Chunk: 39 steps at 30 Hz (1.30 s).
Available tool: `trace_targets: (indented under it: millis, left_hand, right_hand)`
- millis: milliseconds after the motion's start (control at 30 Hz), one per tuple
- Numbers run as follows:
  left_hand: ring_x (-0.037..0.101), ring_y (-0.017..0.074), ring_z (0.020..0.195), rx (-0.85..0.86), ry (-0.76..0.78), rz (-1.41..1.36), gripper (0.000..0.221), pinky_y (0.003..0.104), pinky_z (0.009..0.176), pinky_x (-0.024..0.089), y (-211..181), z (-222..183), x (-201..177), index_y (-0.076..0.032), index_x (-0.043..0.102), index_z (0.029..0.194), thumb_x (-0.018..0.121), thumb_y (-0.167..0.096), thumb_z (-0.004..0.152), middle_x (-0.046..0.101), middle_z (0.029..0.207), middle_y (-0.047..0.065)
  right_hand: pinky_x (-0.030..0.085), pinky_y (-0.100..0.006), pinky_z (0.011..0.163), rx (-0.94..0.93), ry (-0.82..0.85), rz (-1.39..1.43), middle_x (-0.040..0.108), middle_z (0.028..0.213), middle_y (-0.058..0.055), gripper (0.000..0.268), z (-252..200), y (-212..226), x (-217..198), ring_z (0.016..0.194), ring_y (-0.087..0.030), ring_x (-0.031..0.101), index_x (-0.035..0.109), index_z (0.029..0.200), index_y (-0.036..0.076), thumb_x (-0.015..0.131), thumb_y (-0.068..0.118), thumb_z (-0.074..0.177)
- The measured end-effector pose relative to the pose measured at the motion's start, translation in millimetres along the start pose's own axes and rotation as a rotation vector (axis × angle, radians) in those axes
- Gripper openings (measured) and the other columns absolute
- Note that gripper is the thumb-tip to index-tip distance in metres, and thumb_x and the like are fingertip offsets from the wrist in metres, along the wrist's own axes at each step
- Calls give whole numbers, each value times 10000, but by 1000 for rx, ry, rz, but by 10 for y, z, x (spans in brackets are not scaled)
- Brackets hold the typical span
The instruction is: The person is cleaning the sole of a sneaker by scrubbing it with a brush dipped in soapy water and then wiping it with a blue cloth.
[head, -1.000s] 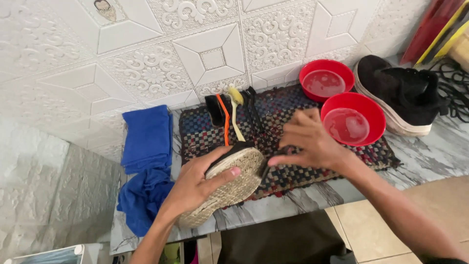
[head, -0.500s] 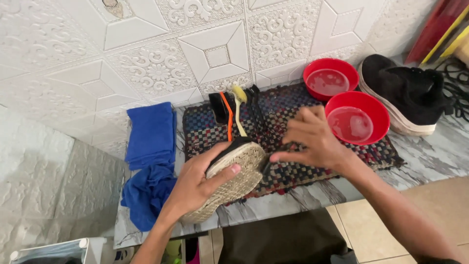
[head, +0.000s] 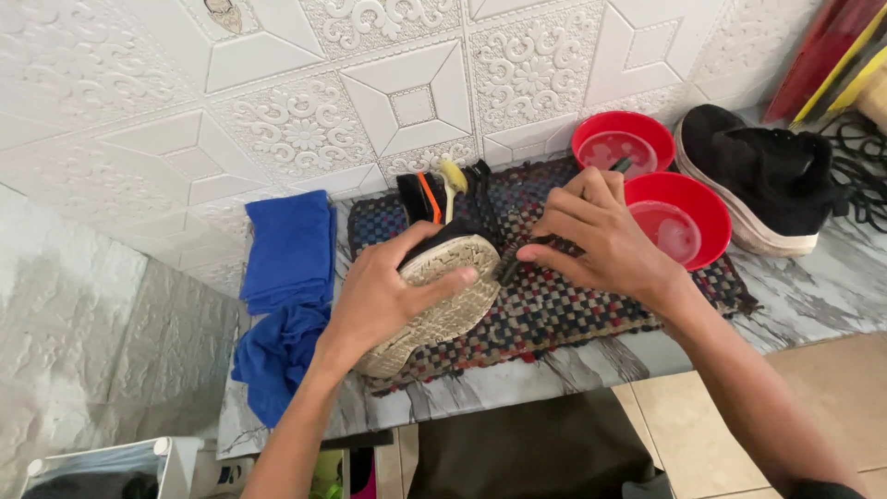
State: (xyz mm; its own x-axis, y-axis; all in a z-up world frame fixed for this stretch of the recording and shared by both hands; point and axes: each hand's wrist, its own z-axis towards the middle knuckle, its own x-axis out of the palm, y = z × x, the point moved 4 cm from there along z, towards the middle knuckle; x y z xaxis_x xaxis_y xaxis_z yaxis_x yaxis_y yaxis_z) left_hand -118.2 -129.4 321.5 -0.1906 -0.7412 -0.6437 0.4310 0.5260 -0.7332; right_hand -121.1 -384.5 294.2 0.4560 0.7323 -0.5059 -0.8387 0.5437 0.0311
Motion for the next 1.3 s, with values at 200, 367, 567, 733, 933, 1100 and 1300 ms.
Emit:
trace_targets:
  millis: [200,367,567,733,933,1100,1300]
  left_hand:
    - [752,493,1077,-17,11,-19,702,557,904,569,32,49,18,-54,722,1317,733,-610,887,778,1172,289]
    - [696,499,1213,-33,18,-69,707,581,1018,523,64,20,11,-38,712,1355,719,-597,924,743,1286,284]
    - [732,491,1159,-51,30,-105,687,541,938,592,91,15,-36,-78,722,1364,708,-608,928,761,1268,274]
    - [736,469,1162,-42,23,-111,627,557,900,603,36,-40,-8,-98,752,1330,757,-565,913,781,1243,253]
    - [724,519,1146,19,14,-101,659,559,850,614,45,-6,107,-36,752,1321,793,-536,894,766,1254,294]
    - [729,508,1149,19,47,-53,692,548,863,614,-42,-23,164,-37,736,1349,754,-573,912,750,1287,295]
    - [738,522,1108,9,47,-45,646,560,855,601,-58,-30,166,-73,768,1321,782,-551,887,787,1223,268]
  right_hand:
    - [314,-382,876,30,49,-17,595,778,7,298,-108,-40,20,824,-237,469,686,872,154,811,400,984]
    - [304,-409,875,0,124,-9,570,754,-4,334,39,-266,118,846,-264,464,684,848,136,829,406,981]
    - [313,-391,871,-53,164,48,544,707,35,330,141,-305,143,816,-234,451,692,810,149,832,406,964]
    - [332,-367,829,-82,164,40,544,718,37,321,143,-60,59,783,-217,486,673,829,174,785,427,992]
    - [335,-428,850,-83,177,-20,533,714,8,350,2,-97,35,781,-249,501,671,821,181,797,472,971]
    - [337,-418,853,-50,163,-49,537,742,21,345,-71,-318,-42,809,-251,530,663,858,155,786,440,1007]
    - [334,-404,863,-27,120,-23,543,738,26,340,-175,-366,-13,800,-247,528,670,856,157,789,436,1009]
